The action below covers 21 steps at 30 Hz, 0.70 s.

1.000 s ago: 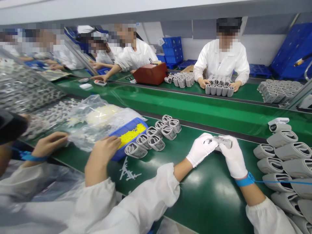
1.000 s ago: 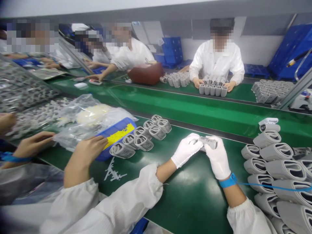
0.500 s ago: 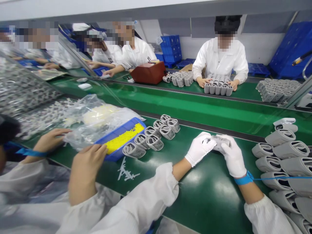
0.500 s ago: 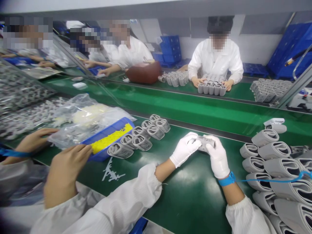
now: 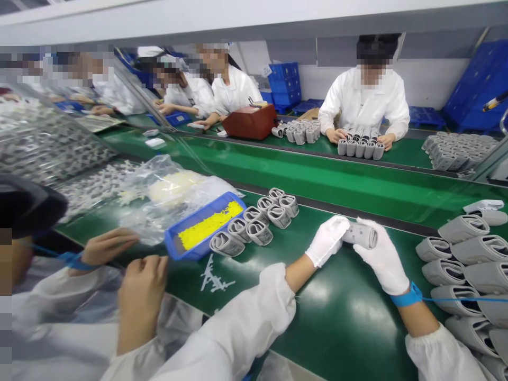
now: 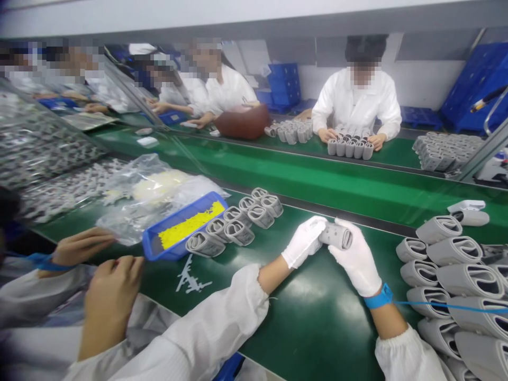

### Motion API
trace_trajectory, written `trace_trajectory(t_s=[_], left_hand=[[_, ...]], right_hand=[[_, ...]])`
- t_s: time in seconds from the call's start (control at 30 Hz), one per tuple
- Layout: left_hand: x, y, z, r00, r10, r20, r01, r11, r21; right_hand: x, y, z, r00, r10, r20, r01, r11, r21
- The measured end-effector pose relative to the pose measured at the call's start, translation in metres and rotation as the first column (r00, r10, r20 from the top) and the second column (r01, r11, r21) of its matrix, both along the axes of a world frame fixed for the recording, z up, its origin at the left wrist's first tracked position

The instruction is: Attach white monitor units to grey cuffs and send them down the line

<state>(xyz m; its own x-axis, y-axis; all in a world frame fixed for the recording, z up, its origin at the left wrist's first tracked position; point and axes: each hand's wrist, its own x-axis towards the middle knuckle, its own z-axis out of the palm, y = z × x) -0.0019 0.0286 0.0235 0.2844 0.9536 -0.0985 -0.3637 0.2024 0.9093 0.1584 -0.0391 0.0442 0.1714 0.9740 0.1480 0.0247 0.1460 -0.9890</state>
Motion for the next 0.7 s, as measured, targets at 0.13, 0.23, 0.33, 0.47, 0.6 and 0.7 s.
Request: trace_trajectory(t_s=[0.13,0.23,0.33,0.47,0.6,0.7], left_hand=[[-0.003,0.008,0.006,0.991,0.080,0.109,-0.064,0.988,-0.140],[-0.007,0.012,0.015,0.922,0.244,0.300,-0.122,0.920,-0.372],[-0.005,0.011,0.020,0.840,0.338,0.425,-0.117,0.877,-0.467],[0.000,0.002,0.017,0.853,0.258,0.455,-0.111,0.939,-0.324],[-0.001,-0.007,0.014,0.885,0.097,0.455,-0.067,0.994,-0.082],[-0.003,-0.014,0.015,0.937,0.022,0.349,-0.062,0.993,0.104]], right_hand=[[0.005,0.001,-0.001,0.984,-0.008,-0.180,-0.009,0.995,-0.095],[0.000,-0.004,0.003,0.891,0.070,-0.448,-0.169,0.968,-0.185],[-0.009,-0.010,0.005,0.795,0.073,-0.602,-0.279,0.925,-0.256],[-0.018,-0.012,0.003,0.754,0.054,-0.655,-0.328,0.895,-0.303],[-0.017,-0.010,-0.001,0.744,0.027,-0.668,-0.344,0.872,-0.348],[-0.014,-0.009,-0.003,0.732,0.038,-0.680,-0.364,0.866,-0.344]])
